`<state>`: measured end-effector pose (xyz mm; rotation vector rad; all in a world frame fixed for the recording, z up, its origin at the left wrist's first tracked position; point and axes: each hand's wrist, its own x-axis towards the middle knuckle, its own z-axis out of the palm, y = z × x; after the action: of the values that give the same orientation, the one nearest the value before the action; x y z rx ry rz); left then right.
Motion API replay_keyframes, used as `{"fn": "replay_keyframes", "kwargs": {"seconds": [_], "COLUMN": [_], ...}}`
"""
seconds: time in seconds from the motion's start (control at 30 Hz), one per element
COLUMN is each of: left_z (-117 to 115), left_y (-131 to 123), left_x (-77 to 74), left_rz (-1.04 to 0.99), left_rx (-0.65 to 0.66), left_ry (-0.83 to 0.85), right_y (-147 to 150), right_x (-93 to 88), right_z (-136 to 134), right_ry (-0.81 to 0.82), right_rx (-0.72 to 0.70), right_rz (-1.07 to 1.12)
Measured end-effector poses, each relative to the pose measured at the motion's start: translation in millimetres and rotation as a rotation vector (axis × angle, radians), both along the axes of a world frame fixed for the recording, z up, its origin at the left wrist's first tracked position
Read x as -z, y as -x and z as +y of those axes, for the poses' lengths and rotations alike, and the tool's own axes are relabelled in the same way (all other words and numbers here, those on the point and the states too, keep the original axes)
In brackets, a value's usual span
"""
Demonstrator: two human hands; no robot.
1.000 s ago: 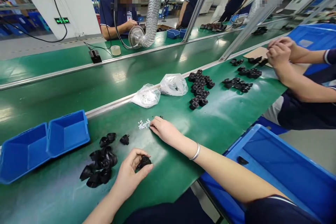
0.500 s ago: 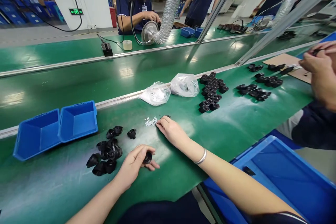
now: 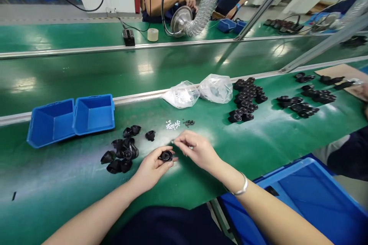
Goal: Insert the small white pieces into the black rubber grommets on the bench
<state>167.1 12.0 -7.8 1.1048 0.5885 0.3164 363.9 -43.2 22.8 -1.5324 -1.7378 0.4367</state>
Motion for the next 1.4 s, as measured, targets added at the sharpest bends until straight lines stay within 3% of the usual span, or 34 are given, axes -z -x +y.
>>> {"fn": "replay_keyframes", "kwargs": {"seconds": [0.1, 0.2, 0.37, 0.63, 1.03, 1.2, 1.27, 1.4], "left_z": [1, 1, 0, 0, 0, 1, 1, 1], "left_y": [2, 4, 6, 7, 7, 4, 2, 1], "left_x": [0.5, 1.3, 4.7, -0.8, 2.5, 3.9, 2.4, -1.6], "left_rz": [0.052, 0.111, 0.107, 0.187, 0.196, 0.098, 0.032, 0.024], "left_rx": [0.004, 0.014, 0.02, 0.077, 0.074, 0.021, -0.004, -0.008], "left_ry": [-0.1, -0.183, -0.271, -0.393, -0.431, -0.242, -0.129, -0.075], "right_y": [21, 32, 33, 34, 41, 27, 6, -43], "right_x": [-4.6, 5.2, 16.5, 14.0, 14.6, 4.4, -3.5, -8.1], "right_z": [-12, -18, -20, -17, -14, -5, 4, 27], "right_ry": [0.036, -0.019, -0.016, -0.031, 0.063, 0.125, 0.103, 0.076], "right_rx": [-0.102, -0.099, -0.079, -0.095, -0.15, -0.157, -0.089, 0.273], "right_rz": [0.071, -0.033, -0.17, -0.328, -0.555, -0.454, -0.366, -0.436]}}
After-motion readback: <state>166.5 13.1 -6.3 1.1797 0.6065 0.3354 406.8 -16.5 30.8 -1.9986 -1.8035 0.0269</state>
